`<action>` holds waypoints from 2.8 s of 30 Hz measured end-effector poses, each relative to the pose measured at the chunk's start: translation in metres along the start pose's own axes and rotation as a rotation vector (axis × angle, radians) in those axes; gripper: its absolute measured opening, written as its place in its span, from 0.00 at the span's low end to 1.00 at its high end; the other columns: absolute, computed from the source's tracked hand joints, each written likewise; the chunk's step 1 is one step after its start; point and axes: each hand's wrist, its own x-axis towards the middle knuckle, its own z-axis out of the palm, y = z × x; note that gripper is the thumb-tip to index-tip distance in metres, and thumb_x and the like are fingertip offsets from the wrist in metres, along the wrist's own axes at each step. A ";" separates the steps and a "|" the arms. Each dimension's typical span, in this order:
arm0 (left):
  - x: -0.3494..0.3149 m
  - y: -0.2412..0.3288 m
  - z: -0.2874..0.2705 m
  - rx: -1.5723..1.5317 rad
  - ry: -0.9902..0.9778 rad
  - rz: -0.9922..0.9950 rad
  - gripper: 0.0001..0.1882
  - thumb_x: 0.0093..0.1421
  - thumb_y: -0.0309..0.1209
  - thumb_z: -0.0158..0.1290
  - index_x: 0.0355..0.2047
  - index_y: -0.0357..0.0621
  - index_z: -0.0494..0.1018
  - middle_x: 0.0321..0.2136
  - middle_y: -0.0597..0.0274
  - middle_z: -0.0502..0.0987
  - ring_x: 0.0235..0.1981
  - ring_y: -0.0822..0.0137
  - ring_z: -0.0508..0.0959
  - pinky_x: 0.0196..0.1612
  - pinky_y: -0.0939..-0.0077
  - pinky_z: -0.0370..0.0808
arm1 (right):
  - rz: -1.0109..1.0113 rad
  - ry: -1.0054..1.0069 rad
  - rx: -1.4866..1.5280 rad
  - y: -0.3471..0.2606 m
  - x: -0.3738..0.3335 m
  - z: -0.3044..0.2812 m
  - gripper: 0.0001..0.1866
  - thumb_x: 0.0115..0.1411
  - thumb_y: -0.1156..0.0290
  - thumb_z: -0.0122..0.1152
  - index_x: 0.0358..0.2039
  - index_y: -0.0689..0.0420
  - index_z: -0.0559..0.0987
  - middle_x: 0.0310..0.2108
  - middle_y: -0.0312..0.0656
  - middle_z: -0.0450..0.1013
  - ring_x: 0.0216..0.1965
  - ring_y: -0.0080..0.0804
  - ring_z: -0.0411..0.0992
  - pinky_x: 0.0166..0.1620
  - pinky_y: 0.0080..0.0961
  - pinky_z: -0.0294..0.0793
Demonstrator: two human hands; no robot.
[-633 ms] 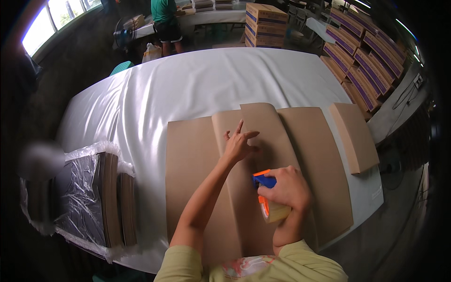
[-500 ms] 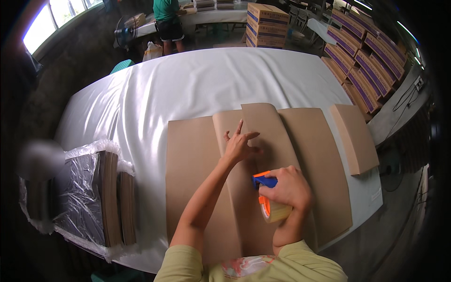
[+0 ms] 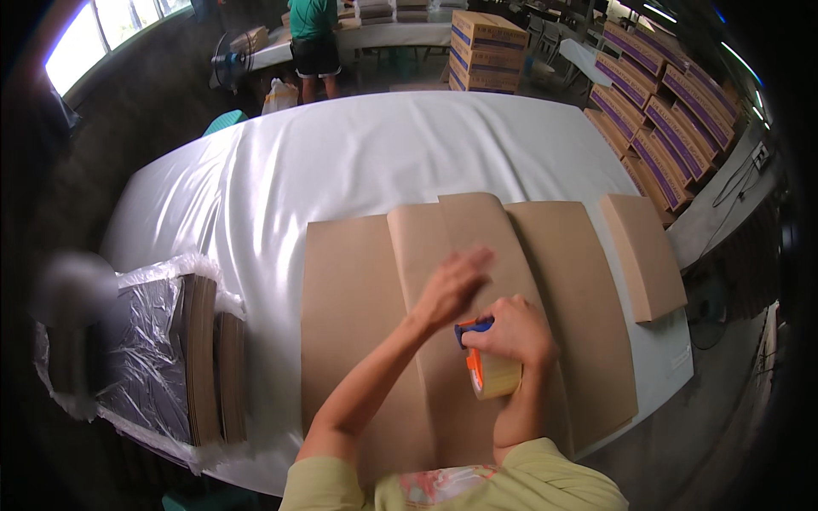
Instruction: The person wraps individual packaged items in brown paper, using a tape dispenser to secure the folds, and then prepares a stack of items in plastic sleeves to be wrapped in a larger sheet of brown paper.
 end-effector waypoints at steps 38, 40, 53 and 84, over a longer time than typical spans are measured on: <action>-0.024 0.033 0.020 0.279 -0.430 -0.346 0.53 0.44 0.69 0.47 0.65 0.58 0.44 0.66 0.62 0.39 0.67 0.58 0.37 0.65 0.63 0.39 | 0.077 -2.032 0.055 0.156 -0.101 0.178 0.14 0.56 0.63 0.50 0.37 0.57 0.79 0.32 0.32 0.74 0.39 0.22 0.67 0.47 0.29 0.62; -0.018 0.037 0.015 0.310 -0.403 -0.378 0.58 0.38 0.72 0.49 0.65 0.59 0.44 0.66 0.54 0.39 0.67 0.54 0.36 0.65 0.56 0.37 | 0.206 -1.619 0.388 0.168 -0.141 0.140 0.17 0.55 0.65 0.50 0.41 0.60 0.76 0.29 0.35 0.74 0.32 0.21 0.70 0.38 0.25 0.69; -0.154 0.221 0.064 0.325 -0.337 -0.172 0.42 0.59 0.59 0.34 0.63 0.41 0.45 0.64 0.52 0.46 0.66 0.55 0.45 0.64 0.54 0.42 | 0.112 0.772 1.892 0.317 -0.166 0.099 0.30 0.48 0.50 0.53 0.48 0.56 0.71 0.47 0.37 0.69 0.50 0.33 0.66 0.52 0.31 0.65; -0.158 0.242 0.066 0.453 -0.461 -0.147 0.41 0.55 0.50 0.48 0.64 0.51 0.45 0.65 0.55 0.45 0.65 0.54 0.46 0.64 0.56 0.45 | -0.280 0.114 0.436 0.273 -0.178 0.122 0.39 0.53 0.47 0.58 0.62 0.46 0.56 0.60 0.50 0.57 0.59 0.45 0.59 0.58 0.35 0.60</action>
